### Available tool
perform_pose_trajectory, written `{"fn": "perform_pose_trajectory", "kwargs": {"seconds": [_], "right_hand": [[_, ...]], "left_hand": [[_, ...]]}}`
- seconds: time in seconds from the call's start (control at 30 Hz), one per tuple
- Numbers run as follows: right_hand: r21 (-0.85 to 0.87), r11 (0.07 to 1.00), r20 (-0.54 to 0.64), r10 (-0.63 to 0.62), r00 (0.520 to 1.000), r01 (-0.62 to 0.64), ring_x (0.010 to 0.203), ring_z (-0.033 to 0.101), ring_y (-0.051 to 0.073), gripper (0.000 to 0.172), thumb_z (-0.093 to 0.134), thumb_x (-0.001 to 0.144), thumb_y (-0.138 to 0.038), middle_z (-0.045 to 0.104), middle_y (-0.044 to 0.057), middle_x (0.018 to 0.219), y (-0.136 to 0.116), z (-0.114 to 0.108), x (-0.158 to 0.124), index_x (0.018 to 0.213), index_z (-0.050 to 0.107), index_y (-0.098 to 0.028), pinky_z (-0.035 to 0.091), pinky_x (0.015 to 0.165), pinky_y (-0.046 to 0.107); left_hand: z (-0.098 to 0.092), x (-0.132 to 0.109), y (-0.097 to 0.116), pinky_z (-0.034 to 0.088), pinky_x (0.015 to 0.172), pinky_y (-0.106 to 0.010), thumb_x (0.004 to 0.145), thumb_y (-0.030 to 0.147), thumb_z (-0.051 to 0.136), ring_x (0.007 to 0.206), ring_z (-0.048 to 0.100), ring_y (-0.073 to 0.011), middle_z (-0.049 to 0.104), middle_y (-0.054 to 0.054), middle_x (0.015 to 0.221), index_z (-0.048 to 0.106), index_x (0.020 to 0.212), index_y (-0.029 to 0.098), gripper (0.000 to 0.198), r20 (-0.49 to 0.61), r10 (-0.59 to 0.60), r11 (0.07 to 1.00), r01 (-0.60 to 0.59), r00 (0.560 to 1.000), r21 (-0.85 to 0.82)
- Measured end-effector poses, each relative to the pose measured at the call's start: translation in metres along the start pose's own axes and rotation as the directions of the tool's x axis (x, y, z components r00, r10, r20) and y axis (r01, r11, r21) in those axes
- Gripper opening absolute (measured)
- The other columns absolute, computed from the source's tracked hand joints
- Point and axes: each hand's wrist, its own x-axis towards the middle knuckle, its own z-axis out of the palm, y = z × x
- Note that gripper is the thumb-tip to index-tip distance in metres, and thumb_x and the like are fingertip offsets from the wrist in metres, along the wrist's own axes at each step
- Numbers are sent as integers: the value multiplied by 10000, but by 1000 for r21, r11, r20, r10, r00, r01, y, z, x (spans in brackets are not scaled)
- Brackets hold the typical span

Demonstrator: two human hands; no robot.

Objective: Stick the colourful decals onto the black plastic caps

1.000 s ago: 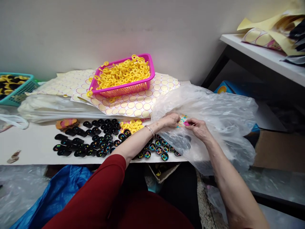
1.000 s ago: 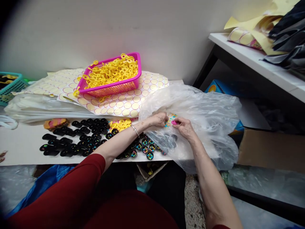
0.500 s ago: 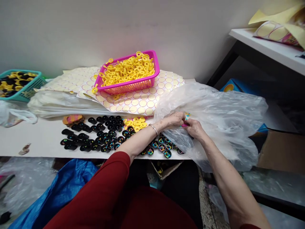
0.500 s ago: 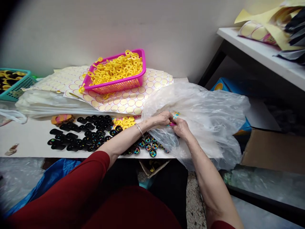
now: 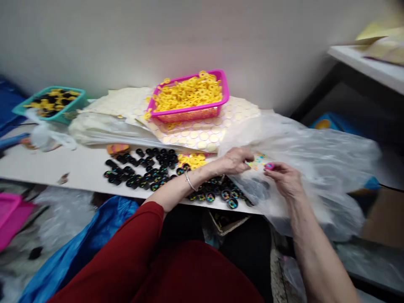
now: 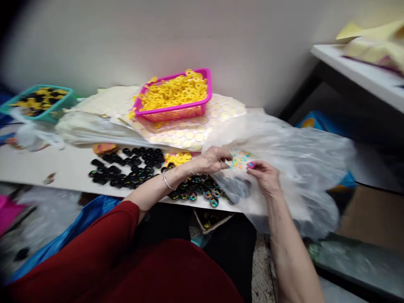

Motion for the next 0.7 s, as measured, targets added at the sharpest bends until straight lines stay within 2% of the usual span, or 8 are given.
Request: {"fn": "perform_pose_trajectory", "kwargs": {"seconds": [0.13, 0.2, 0.27, 0.33, 0.4, 0.53, 0.6, 0.7], "right_hand": [[71, 997, -76, -1, 997, 7, 616, 592, 174, 541, 965, 236, -361, 637, 21, 700, -20, 16, -25, 649, 644, -225, 549, 753, 476], [59, 997, -74, -36, 997, 40, 627, 594, 197, 539, 983, 246, -422, 628, 28, 715, -31, 28, -43, 628, 641, -256, 529, 841, 568], [45, 998, -63, -47, 997, 50, 637, 589, 202, 511, 985, 288, -483, 624, 38, 746, -41, 42, -64, 633, 667, -280, 491, 935, 622], [53, 998, -66, -32, 997, 35, 628, 582, 200, 511, 985, 275, -504, 621, 36, 755, -48, 56, -86, 643, 697, -295, 453, 1004, 643], [77, 997, -89, -3, 996, 10, 623, 581, 197, 533, 987, 235, -491, 619, 28, 747, -51, 70, -103, 656, 721, -303, 432, 1046, 640], [99, 995, -103, 34, 994, -24, 628, 595, 194, 507, 981, 251, -437, 643, 29, 761, -44, 89, -124, 679, 747, -302, 466, 1037, 607], [81, 997, -84, 20, 996, -13, 624, 602, 192, 451, 966, 293, -406, 654, 29, 769, -39, 96, -131, 673, 745, -304, 505, 997, 582], [45, 999, -64, -11, 998, 14, 643, 622, 198, 396, 943, 352, -385, 670, 30, 785, -32, 104, -139, 689, 749, -311, 547, 952, 542]], "left_hand": [[7, -84, 13, 493, 963, -241, 885, 227, 618, 1055, 654, -180, 720, -105, 1099, 718, 1016, 160, 178, 37, 210, 974, -206, 977, -91], [13, -124, 9, 479, 1009, -236, 910, 275, 618, 1114, 652, -180, 716, -122, 1153, 724, 1021, 167, 187, 5, 240, 966, -238, 971, -103], [14, -160, -5, 479, 1024, -261, 903, 282, 634, 1118, 653, -187, 720, -128, 1158, 733, 993, 169, 176, -108, 156, 985, -163, 982, -62], [8, -189, -25, 492, 1012, -294, 873, 269, 665, 1089, 656, -191, 730, -122, 1133, 739, 967, 166, 158, -284, -15, 999, 7, 959, -31], [-7, -211, -49, 500, 994, -314, 829, 235, 693, 1059, 653, -190, 737, -98, 1098, 742, 939, 177, 134, -460, -218, 973, 230, 861, -30], [-48, -236, -91, 504, 951, -314, 789, 152, 645, 981, 648, -183, 732, -44, 985, 740, 879, 201, 139, -682, -513, 765, 637, 521, -89], [-65, -245, -107, 506, 915, -309, 782, 142, 616, 955, 649, -190, 723, -43, 964, 739, 872, 201, 164, -730, -574, 648, 751, 371, -127], [-81, -261, -125, 497, 889, -317, 774, 141, 579, 978, 646, -218, 716, -69, 1004, 744, 900, 191, 213, -783, -581, 522, 840, 224, -147]]}}
